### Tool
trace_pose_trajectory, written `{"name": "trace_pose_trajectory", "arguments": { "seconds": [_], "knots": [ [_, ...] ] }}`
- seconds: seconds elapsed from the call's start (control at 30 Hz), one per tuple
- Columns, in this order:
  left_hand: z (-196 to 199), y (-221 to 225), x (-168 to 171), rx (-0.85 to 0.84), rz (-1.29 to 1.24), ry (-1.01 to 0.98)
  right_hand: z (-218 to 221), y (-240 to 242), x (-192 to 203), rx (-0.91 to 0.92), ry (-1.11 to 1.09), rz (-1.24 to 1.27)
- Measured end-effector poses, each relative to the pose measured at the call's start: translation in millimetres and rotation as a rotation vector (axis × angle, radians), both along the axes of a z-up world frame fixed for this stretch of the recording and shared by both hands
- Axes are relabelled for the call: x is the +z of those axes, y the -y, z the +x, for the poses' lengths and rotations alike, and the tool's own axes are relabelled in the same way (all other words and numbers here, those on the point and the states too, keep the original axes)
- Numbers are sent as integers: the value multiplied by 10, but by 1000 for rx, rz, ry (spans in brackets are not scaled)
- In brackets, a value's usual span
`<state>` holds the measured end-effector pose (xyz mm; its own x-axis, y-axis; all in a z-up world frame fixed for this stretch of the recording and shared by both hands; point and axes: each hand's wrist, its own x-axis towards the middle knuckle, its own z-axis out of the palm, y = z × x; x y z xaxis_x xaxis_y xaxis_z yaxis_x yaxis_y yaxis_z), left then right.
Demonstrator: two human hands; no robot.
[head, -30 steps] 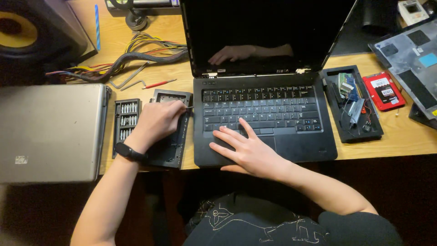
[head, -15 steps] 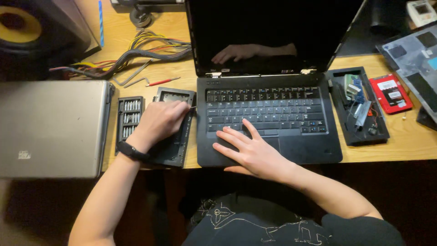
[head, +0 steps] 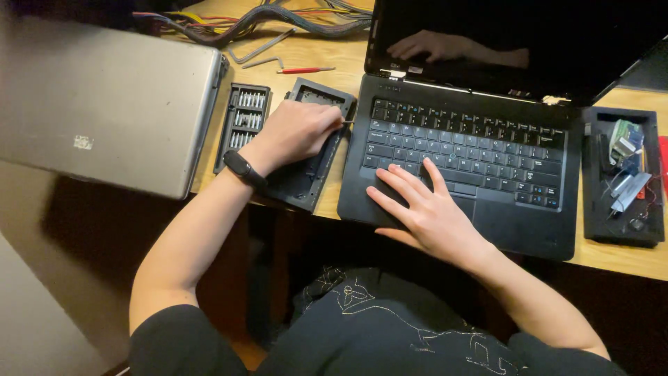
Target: Disassembling a laptop to access internal components for repair.
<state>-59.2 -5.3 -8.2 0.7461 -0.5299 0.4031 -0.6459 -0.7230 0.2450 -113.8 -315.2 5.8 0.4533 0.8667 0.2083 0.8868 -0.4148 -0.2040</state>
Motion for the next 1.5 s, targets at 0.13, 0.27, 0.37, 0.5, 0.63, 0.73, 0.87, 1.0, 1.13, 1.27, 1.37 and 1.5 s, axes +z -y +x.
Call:
{"name": "trace_pose_trajectory", "arguments": {
  "seconds": [0.13, 0.27, 0.37, 0.5, 0.63, 0.73, 0.87, 1.0, 1.13, 1.27, 1.37, 1.5],
  "knots": [
    [43, 19, -7, 28, -12, -86, -6, -4, 14, -6, -7, -3],
    [54, 19, 70, 40, 87, -68, -5, -3, 21, 1, -16, 3],
    [30, -24, 152, 2, 167, -5, 0, 0, 19, 3, -12, 2],
    [-94, -70, 189, -47, 174, 17, -5, -3, 22, 2, -21, 10],
    [-213, -59, 172, -44, 183, 2, -7, 9, -3, 11, -8, -5],
    [-236, -50, 163, -22, 206, 55, -14, -1, 11, 7, 18, -17],
    [-263, -9, 222, -5, 312, 179, -24, 1, 19, 16, 24, -11],
    [-277, 78, 342, -28, 464, 316, -25, -1, 2, 12, 30, 1],
    [-253, 118, 344, -30, 546, 336, -27, 3, 15, 22, 39, -25],
    [-188, 84, 303, 3, 483, 315, -22, 4, -4, 16, 35, -3],
    [-150, 50, 227, 48, 386, 269, -16, 6, 5, 21, 5, 21],
    [-202, 222, 294, 122, -32, 99, 55, 63, 38, 39, -80, 188]
  ]
}}
